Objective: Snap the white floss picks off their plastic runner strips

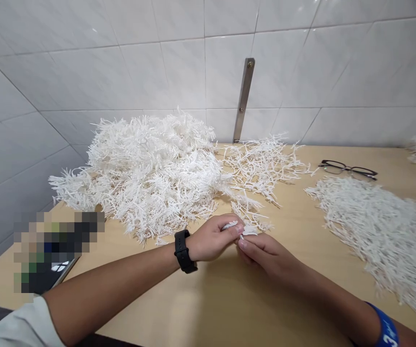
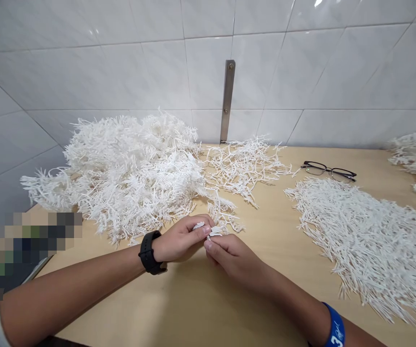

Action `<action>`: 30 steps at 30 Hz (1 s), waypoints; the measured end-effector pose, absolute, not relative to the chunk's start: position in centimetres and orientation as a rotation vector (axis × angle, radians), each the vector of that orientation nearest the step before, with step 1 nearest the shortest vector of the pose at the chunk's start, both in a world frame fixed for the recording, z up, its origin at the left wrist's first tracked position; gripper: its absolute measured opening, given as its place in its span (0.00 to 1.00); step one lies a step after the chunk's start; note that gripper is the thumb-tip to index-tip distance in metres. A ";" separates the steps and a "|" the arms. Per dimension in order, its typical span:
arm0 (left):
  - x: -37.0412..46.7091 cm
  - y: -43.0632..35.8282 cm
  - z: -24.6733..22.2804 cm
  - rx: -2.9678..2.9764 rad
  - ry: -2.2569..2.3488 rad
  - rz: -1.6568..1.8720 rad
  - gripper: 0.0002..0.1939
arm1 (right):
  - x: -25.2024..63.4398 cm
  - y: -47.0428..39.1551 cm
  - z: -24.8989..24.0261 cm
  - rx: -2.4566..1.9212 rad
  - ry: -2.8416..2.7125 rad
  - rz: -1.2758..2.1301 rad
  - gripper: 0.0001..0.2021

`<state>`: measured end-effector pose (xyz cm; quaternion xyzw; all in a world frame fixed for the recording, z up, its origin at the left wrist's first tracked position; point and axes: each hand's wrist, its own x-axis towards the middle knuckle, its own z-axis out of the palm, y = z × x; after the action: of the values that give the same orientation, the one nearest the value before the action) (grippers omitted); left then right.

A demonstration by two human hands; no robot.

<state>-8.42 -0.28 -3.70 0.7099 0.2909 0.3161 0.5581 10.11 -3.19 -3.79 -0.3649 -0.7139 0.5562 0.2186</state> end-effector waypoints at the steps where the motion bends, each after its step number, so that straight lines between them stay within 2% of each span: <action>1: -8.3 -0.4 -3.7 1.665 0.686 0.757 0.23 | 10.1 -3.3 -3.8 -1.009 -1.989 1.517 0.26; 7: -8.3 0.1 -4.7 1.123 0.689 0.773 0.24 | 9.7 -4.6 -3.4 -0.906 -2.242 1.293 0.24; 9: -8.4 0.3 -4.8 1.036 0.674 0.773 0.24 | 9.6 -4.6 -3.3 -0.925 -2.220 1.312 0.24; 14: -8.4 0.4 -4.5 1.026 0.662 0.798 0.23 | 10.0 -3.5 -4.4 -0.932 -1.751 1.656 0.26; 19: -8.2 0.5 -5.0 1.068 0.675 0.804 0.21 | 10.1 -3.2 -4.9 -0.980 -1.421 1.936 0.19; 26: -8.2 0.2 -4.9 1.212 0.663 0.835 0.21 | 10.0 -3.0 -4.1 -0.922 -1.071 2.163 0.12; 30: -8.3 0.0 -4.9 1.255 0.665 0.803 0.21 | 10.1 -2.8 -3.7 -0.924 -0.854 2.317 0.13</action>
<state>-8.27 -0.05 -4.95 0.5601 0.2970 0.3586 0.6852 10.10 -2.85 -3.70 -0.3395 -0.3135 0.8509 0.2499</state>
